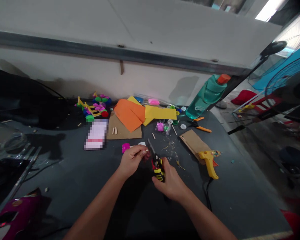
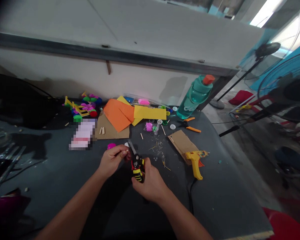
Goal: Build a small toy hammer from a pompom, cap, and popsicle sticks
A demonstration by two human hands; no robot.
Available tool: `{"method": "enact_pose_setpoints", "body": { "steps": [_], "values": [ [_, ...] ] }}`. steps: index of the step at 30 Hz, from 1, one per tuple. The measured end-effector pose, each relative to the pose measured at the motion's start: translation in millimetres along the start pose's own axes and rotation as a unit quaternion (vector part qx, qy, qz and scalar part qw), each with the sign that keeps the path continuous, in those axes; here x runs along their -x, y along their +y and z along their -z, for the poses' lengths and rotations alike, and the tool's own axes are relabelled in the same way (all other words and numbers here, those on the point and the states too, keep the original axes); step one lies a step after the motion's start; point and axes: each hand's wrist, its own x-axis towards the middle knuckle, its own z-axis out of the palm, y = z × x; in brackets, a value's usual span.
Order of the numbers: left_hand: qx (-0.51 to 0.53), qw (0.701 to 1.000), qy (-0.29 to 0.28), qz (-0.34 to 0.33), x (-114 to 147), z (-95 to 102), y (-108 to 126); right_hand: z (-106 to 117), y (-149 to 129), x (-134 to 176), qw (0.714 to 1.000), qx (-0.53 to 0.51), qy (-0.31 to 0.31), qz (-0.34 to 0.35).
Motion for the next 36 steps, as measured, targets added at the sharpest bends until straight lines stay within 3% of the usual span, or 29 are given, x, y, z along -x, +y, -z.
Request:
{"method": "enact_pose_setpoints", "body": {
  "steps": [5, 15, 25, 33, 36],
  "values": [
    [0.007, 1.0, 0.005, 0.019, 1, 0.0, -3, 8, 3, -1, 0.998, -0.063, 0.02, -0.008],
    [-0.104, 0.994, -0.004, -0.016, -1, 5.1, 1, 2, -9, 2, 0.994, 0.102, 0.015, -0.021],
    [-0.11, 0.994, -0.012, -0.022, 0, 9.1, -8, 0, -8, 3, 0.992, 0.125, 0.007, -0.012],
    [-0.168, 0.982, 0.013, -0.09, -1, 9.5, -2, -3, -3, 6, 0.986, 0.167, 0.01, 0.002],
    [-0.163, 0.984, 0.004, -0.073, -1, 9.1, -1, -4, 2, 6, 0.985, 0.173, 0.009, -0.007]
  ]
}}
